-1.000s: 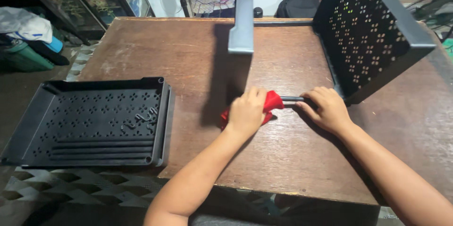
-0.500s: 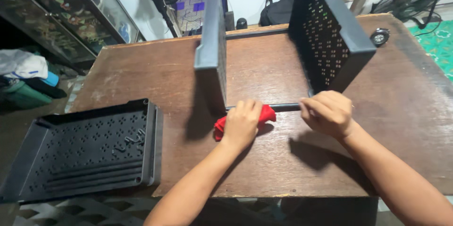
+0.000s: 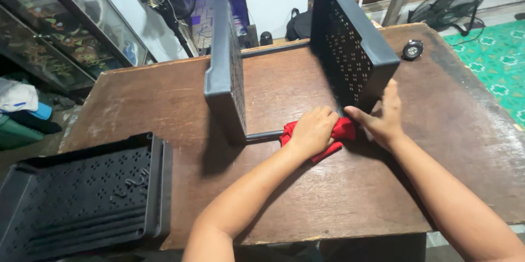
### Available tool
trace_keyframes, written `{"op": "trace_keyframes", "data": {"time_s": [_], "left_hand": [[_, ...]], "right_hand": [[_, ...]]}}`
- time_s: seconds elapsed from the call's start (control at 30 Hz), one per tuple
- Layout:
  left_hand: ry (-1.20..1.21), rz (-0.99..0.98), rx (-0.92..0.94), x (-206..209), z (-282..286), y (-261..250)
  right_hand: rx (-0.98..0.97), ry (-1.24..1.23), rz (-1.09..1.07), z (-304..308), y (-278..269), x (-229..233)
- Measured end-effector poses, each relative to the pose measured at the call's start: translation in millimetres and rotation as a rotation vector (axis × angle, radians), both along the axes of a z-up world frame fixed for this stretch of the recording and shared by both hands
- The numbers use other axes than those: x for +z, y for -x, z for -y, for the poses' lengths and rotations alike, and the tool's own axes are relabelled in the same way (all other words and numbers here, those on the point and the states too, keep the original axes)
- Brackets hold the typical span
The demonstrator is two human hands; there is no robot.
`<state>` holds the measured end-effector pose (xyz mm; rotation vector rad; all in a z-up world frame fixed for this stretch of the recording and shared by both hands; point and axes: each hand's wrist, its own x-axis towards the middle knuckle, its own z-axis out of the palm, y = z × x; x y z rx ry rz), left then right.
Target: The person assembles a multi-tiered plastic tray unit by inserting rods into slots on perforated trays and securing them with clips. They then wipe the rods and trays with a red cloth.
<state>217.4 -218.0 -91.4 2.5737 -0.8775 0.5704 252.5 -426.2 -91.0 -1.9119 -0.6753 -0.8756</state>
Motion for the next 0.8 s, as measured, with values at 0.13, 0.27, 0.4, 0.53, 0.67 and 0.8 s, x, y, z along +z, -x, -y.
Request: {"op": "trace_keyframes", "data": {"time_s": [0.13, 0.27, 0.4, 0.53, 0.67, 0.8], "left_hand": [[0.016, 0.039, 0.045, -13, 3, -3], [-0.032, 0.027, 0.092, -14, 7, -3], [-0.077, -0.117, 0.051, -5, 2, -10], [-0.090, -0.117, 0.006, -3, -1, -13], [-0.099, -0.124, -0.013, -1, -1, -14], [-0.093, -0.234, -0.032, 3, -3, -22]], "right_hand": [[-0.037, -0.133, -0.214, -23, 2, -12], [-0.023, -0.155, -0.305, -24, -4, -20], [-0.073, -0.119, -0.472, -22, -6, -23], [-0.004, -0.219, -0.513, -25, 0, -16], [0.057, -0.307, -0.544, -34, 10, 1], [0.099, -0.429, -0.630, -39, 16, 6]]}}
